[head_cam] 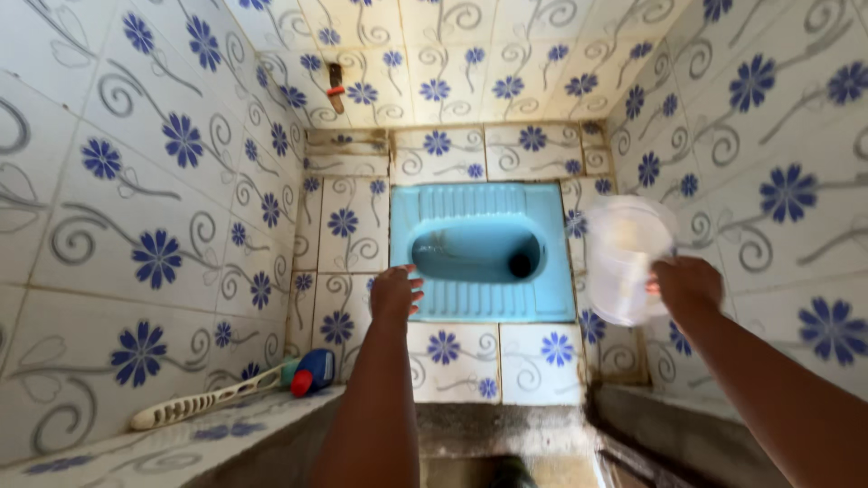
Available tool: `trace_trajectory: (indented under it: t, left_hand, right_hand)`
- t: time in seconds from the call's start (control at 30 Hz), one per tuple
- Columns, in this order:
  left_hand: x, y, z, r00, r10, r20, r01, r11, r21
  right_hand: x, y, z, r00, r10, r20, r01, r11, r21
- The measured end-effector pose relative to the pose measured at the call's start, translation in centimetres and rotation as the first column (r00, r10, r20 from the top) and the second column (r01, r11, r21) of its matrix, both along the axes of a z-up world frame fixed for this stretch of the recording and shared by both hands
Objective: The person opens a bathroom door, then repeatedly scoops water from a tap into a plastic container and pours it into a squat toilet. The person refills the container multiple times and continues pouring water into the toilet before closing the door.
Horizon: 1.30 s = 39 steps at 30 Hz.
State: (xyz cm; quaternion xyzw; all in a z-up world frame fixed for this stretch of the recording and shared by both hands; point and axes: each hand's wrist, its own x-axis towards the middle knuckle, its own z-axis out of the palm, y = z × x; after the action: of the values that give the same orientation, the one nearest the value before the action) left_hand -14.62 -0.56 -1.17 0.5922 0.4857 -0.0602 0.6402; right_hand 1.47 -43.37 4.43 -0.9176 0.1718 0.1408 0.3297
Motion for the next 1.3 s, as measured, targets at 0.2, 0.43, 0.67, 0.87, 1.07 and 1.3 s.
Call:
trace_trajectory:
  t: [0.2,0.43,0.67,0.87,1.07,1.3]
  left_hand:
    - [-3.2,0.1,-1.8,0.981,0.099,-0.169,-0.116,0.989,-0.094]
    - [-6.1,-0.9,-4.3,0.989,0.099,-0.107,-0.115,0.982,-0.149]
    - [-4.6,0.7,-7.7,0.974,0.216,0.072,-0.188,0.940,-0.283]
    - [-2.4,0.7,-5.9,0.962,0.228,0.147,-0.172,0.932,-0.320]
    - [-1.8,-0.9,-8.0,0.991,0.069,0.114,-0.037,0.963,-0.266]
    - [-1.0,-5.3,-8.5,0.753,-0.565,-0.337,0.590,0.354,0.725]
  right_hand:
    - [-3.2,4.4,-1.4,0.916,0.397,0.061,-0.402,0.905,0.141]
    - [-11.1,13.4,-1.4,0.915,0.399,-0.068,-0.334,0.840,0.427]
    - [-19.7,18.0,7.0,0.895,0.437,-0.091,-0.396,0.871,0.292]
    - [-22.2,17.3,13.6,0.864,0.495,-0.091,-0.481,0.865,0.140]
    - [-22.1,13.2,12.7,0.871,0.489,-0.044,-0.474,0.860,0.189]
    - [-22.7,7.0,8.9,0.986,0.067,-0.155,-0.025,0.965,0.261]
